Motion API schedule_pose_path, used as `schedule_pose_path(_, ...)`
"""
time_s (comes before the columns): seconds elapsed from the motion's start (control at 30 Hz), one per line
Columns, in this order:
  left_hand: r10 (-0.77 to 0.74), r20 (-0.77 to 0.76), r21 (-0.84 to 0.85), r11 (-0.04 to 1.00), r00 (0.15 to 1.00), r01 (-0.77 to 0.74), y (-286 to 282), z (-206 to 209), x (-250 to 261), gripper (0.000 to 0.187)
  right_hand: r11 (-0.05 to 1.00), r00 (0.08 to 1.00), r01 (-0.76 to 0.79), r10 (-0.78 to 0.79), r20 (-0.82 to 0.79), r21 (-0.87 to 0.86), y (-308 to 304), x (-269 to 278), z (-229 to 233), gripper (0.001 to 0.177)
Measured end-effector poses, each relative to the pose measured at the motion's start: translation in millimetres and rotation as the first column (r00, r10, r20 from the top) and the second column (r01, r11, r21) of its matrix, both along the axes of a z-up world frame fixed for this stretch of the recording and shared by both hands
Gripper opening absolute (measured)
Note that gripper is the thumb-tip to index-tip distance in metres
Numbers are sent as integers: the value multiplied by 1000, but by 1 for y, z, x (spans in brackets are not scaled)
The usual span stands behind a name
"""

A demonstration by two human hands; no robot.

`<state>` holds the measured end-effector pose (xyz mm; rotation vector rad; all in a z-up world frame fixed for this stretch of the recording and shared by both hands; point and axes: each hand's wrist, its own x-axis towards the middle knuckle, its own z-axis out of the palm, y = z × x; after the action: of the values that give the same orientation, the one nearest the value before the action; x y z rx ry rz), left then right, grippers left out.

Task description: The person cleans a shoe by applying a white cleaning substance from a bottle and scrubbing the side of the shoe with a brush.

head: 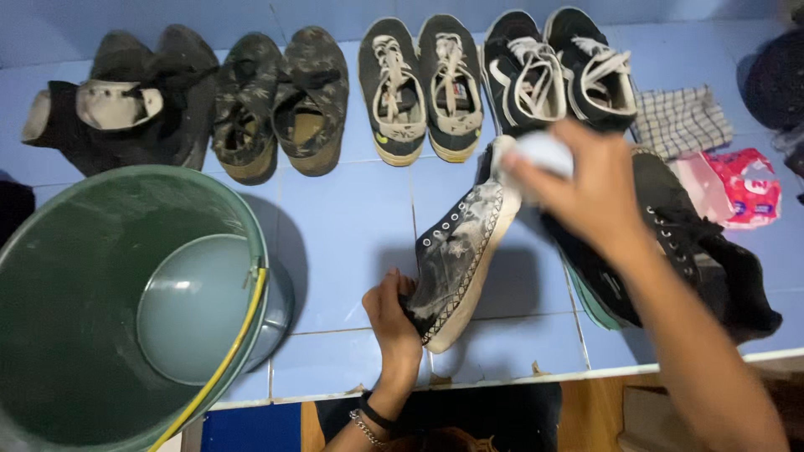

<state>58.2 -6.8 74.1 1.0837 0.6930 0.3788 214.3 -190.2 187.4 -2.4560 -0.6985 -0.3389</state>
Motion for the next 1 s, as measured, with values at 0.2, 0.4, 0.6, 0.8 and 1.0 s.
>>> schedule_pose_path(0.2, -13, 3, -79, 997, 1000, 13, -2, -12, 1, 45, 982, 987, 157, -153, 43, -103, -8, -80, -47, 50)
schedule_pose_path(0.4, -44, 164, 135, 991, 985, 22, 2, -13, 1, 43, 983, 989, 66, -41, 145, -173, -18, -64, -43, 55)
schedule_pose_path(0.6, 168, -46, -135, 976, 985, -173, 4, -5, 4, 39, 995, 991, 81, -75, 107, -54, 7, -89, -39, 52)
schedule_pose_path(0.8, 109, 82, -3, 994, 991, -109, 3, -27, 3, 42, 996, 987, 2, 11, 158, -84, -20, -74, -51, 47)
schedule_pose_path(1.0, 189, 83, -49, 981, 978, -186, 10, -32, 9, 44, 988, 951, -109, 136, -277, 113, -4, -83, -29, 49)
